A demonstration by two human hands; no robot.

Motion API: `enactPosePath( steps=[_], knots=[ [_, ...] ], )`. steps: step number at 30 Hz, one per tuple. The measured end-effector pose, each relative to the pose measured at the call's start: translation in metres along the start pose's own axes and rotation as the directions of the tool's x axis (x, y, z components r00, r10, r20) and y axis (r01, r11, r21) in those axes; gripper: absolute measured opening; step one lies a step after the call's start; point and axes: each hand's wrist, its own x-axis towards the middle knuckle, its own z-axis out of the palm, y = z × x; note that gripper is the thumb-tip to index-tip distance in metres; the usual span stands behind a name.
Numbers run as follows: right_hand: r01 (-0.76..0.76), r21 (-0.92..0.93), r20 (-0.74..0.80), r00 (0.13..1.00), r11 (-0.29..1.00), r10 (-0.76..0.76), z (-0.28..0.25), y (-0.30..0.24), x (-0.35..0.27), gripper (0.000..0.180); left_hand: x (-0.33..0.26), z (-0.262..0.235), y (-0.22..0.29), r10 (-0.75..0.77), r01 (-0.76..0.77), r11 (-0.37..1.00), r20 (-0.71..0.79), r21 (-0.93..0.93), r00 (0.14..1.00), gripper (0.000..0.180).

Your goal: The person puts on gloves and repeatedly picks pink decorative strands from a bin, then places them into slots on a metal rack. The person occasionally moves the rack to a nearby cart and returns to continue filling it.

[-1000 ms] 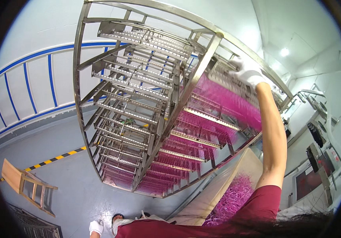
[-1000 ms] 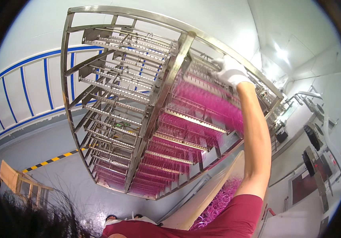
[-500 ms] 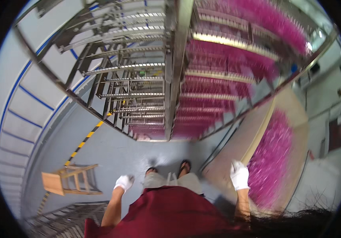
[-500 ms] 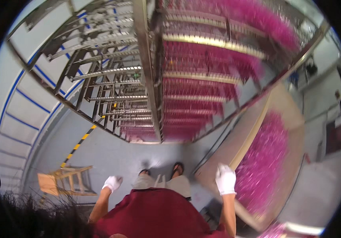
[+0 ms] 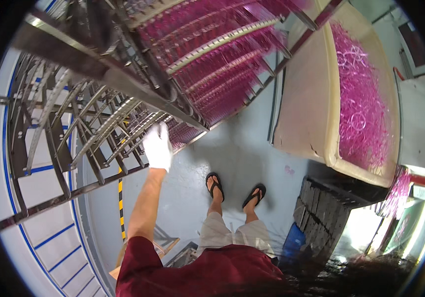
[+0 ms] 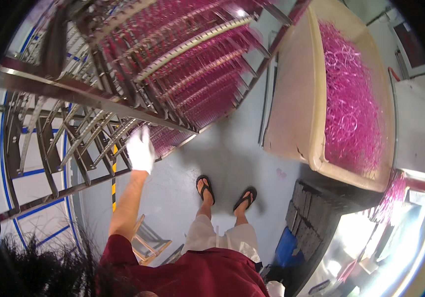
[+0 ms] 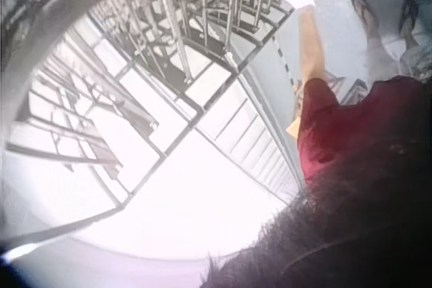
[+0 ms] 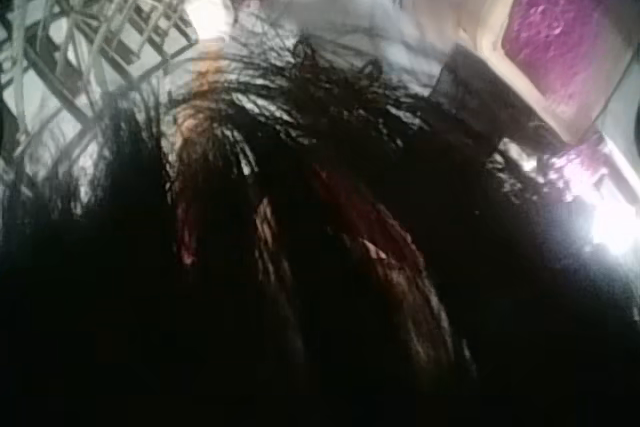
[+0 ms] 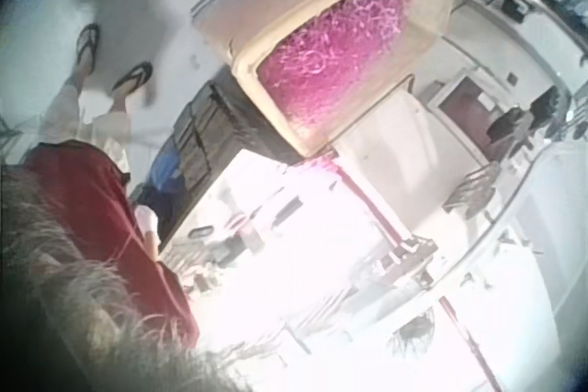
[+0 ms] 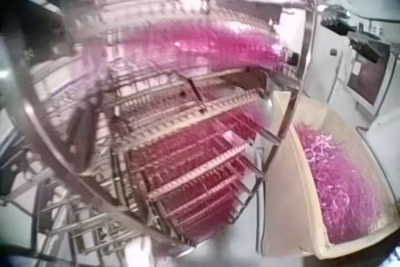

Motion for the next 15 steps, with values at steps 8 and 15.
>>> enactPosePath(
  steps=[8, 15],
  knots=[
    [0.006, 0.973, -0.16, 0.74, 0.232, 0.653, 0.023, -0.085, -0.048, 0.03, 0.06, -0.021, -0.02, -0.33, 0.313, 0.943, 0.41, 0.111, 0.85, 0.048],
    [-0.249, 0.784, -0.144, 0.817, 0.568, 0.558, 0.002, -0.083, -0.021, 0.043, -0.108, -0.069, 0.096, -0.193, 0.168, 0.981, 0.621, 0.099, 0.76, 0.121]
  ],
)
